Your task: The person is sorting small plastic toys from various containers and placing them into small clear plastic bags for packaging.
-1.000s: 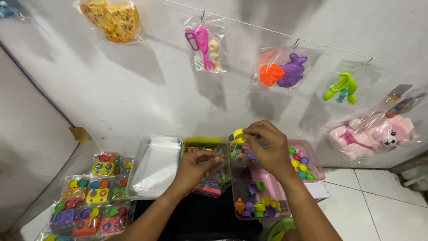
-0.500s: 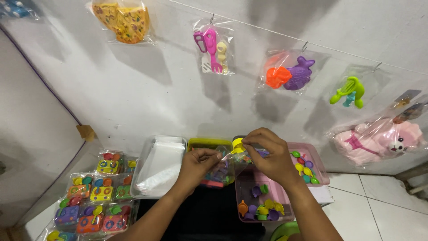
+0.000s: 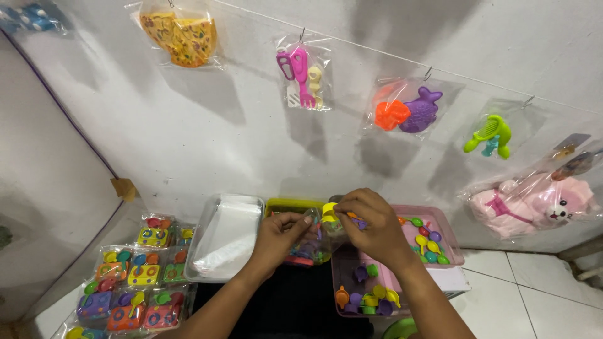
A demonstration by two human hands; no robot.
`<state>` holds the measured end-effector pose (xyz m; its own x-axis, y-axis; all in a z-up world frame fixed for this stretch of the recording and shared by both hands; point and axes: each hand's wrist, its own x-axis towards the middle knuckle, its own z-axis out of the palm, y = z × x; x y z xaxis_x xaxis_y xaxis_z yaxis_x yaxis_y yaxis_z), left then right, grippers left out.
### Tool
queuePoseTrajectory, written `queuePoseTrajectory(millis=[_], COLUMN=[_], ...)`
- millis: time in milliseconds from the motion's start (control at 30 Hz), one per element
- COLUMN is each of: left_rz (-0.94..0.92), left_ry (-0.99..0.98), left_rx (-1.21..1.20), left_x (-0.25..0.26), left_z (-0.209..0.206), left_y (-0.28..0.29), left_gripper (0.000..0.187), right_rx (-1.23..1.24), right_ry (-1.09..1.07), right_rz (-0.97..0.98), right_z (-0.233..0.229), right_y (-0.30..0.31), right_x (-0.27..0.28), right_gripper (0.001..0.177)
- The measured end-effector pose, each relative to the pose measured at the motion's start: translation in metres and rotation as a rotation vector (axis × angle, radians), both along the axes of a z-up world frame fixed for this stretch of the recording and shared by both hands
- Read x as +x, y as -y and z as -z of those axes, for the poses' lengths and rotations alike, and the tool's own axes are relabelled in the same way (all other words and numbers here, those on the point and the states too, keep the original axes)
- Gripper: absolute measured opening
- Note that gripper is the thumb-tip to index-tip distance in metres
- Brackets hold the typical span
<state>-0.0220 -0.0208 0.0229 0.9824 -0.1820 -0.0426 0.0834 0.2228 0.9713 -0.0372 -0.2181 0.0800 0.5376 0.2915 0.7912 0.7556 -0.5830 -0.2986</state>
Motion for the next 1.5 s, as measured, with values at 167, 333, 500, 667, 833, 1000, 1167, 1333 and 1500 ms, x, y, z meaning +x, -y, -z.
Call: queuePoseTrajectory(millis=[167, 333, 500, 667, 833, 1000, 1167, 1333, 1500], left_rz=[-0.011, -0.021, -0.031, 0.002, 0.032, 0.039, 0.028, 0.007, 0.006], left_ry=[0.02, 0.029, 0.029, 0.138, 0.174, 0.13, 0.045, -0.02, -0.075], left_rx=[0.018, 0.05, 0.066, 0.112, 0.132, 0.087, 0.028, -0.004, 0.032], left_x=[0.003, 0.004, 0.01, 0.017, 0.02, 0.01, -0.005, 0.001, 0.013], left_z=[0.009, 0.009, 0.021, 0.035, 0.04, 0.018, -0.007, 0.001, 0.017], left_y=[0.003, 0.0, -0.002, 0.0, 0.003, 0.002, 0.003, 0.004, 0.002], left_gripper=[0.023, 0.024, 0.021, 0.021, 0.021, 0.024, 0.03, 0.034, 0.039], right_rx=[-0.002, -0.019, -0.039, -0.014, 0.07, 0.036, -0.009, -0.042, -0.024], right_ry=[0.029, 0.028, -0.006, -0.048, -0.103, -0.126, -0.078, -0.055, -0.071], right_rz=[0.007, 0.022, 0.059, 0.047, 0.019, -0.028, 0.032, 0.02, -0.043], right_z=[0.003, 0.001, 0.003, 0.004, 0.004, 0.005, 0.006, 0.006, -0.001], right_y=[-0.004, -0.003, 0.001, 0.0, -0.002, -0.004, -0.006, -0.006, -0.01], right_x=[0.001, 0.0, 0.002, 0.002, 0.002, 0.003, 0.001, 0.003, -0.003], right_gripper=[0.013, 0.013, 0.012, 0.013, 0.014, 0.013, 0.013, 0.007, 0.021])
